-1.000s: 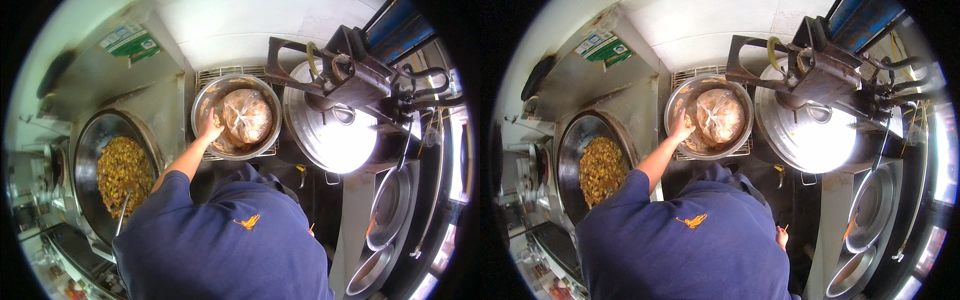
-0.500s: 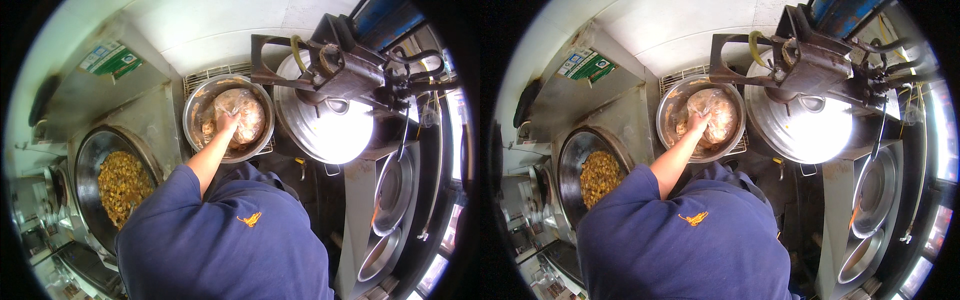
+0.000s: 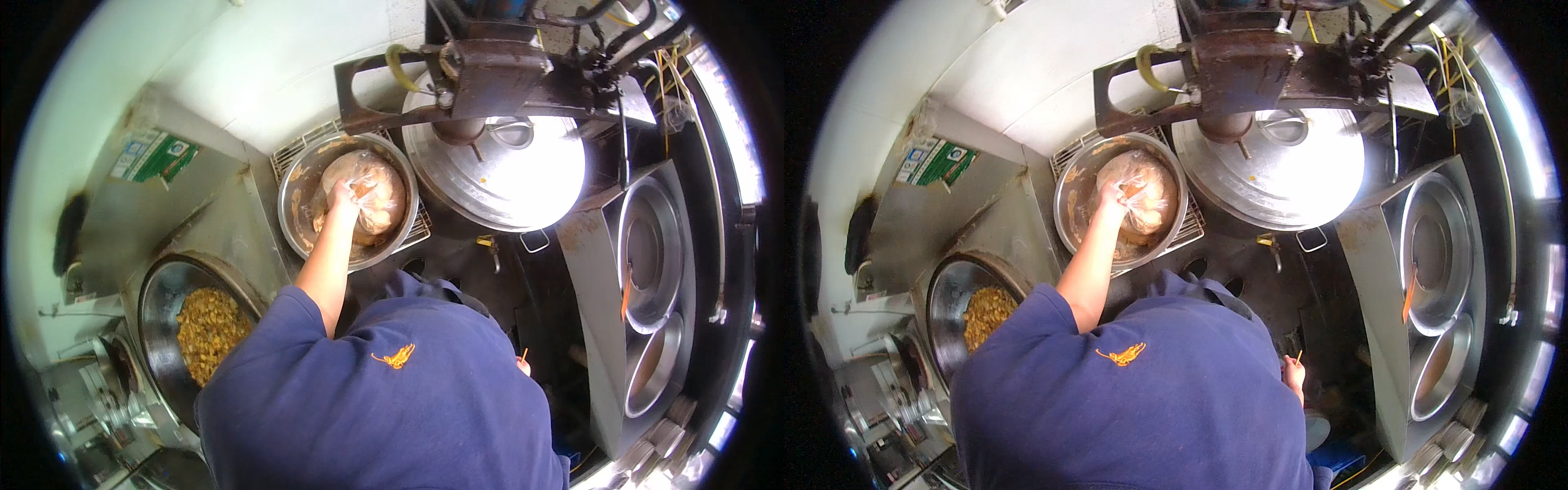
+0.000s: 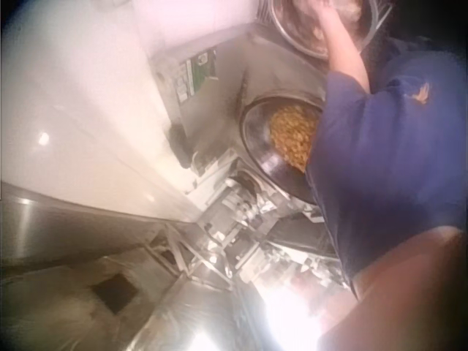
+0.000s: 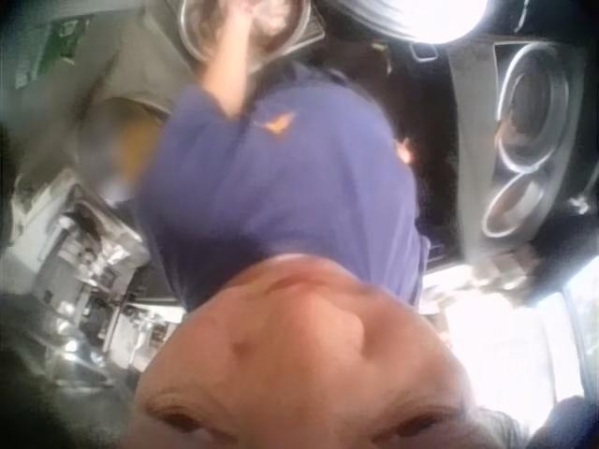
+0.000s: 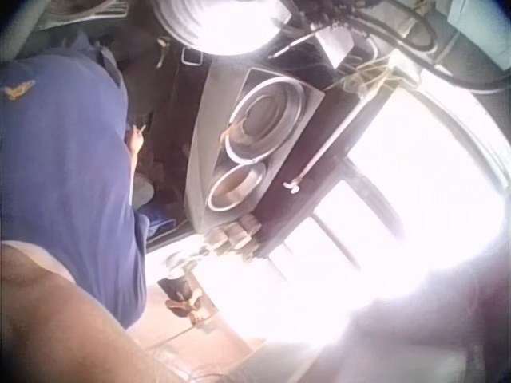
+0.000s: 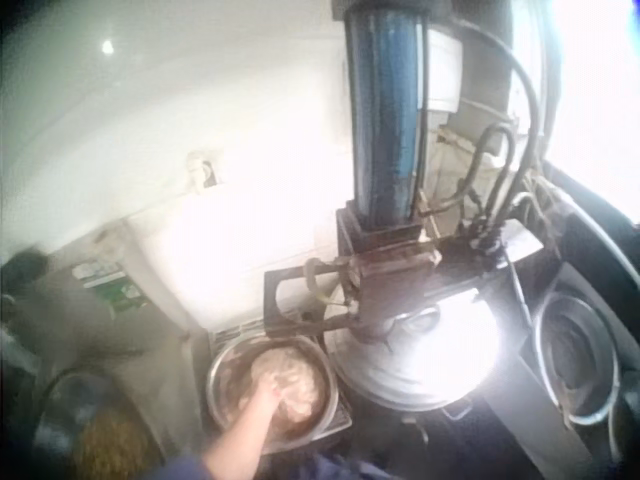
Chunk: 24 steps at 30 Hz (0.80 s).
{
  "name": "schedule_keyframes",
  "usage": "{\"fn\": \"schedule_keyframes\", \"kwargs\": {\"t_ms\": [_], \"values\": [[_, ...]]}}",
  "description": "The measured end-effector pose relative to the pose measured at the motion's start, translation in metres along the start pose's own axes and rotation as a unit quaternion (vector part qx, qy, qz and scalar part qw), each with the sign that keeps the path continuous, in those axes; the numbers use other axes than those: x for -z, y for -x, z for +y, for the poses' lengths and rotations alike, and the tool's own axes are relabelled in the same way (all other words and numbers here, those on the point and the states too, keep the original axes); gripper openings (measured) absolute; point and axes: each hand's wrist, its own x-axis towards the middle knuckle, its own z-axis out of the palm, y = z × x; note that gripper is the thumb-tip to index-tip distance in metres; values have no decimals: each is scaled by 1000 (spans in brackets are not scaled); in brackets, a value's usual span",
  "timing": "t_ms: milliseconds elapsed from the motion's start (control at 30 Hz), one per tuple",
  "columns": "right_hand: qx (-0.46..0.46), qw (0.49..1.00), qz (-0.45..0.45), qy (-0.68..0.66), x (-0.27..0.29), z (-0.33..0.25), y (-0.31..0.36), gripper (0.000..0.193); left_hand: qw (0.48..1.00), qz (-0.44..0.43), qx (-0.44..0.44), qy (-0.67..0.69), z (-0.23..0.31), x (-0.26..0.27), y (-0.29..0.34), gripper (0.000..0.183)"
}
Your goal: The person places chopped green vegetables into a bowl, then adds bean sprouts. They use a strainer to lift noodles from a pot of boiling water and transfer them into a bowl of broth. The person repeats the noodle transfer process several times.
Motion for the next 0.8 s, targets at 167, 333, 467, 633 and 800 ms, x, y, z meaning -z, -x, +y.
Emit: {"fn": "schedule_keyframes", "kwargs": {"t_ms": [167, 333, 467, 633, 800], "values": [[-15, 998, 55, 30, 11, 152, -54, 22, 998, 34, 44, -3, 7, -18, 26, 40], [-41, 991, 82, 101, 23, 233, -58, 25, 994, 53, 90, 39, 28, -29, 49, 46], [-70, 989, 59, 113, 34, 225, -47, 25, 993, 62, 95, 35, 48, -30, 76, 48], [-78, 987, 10, 137, 30, 134, -35, 26, 996, 24, 86, 16, 57, -23, 103, 43], [81, 985, 8, 151, -30, -64, -9, 25, 996, 5, 85, 28, 30, -14, 109, 37]]}}
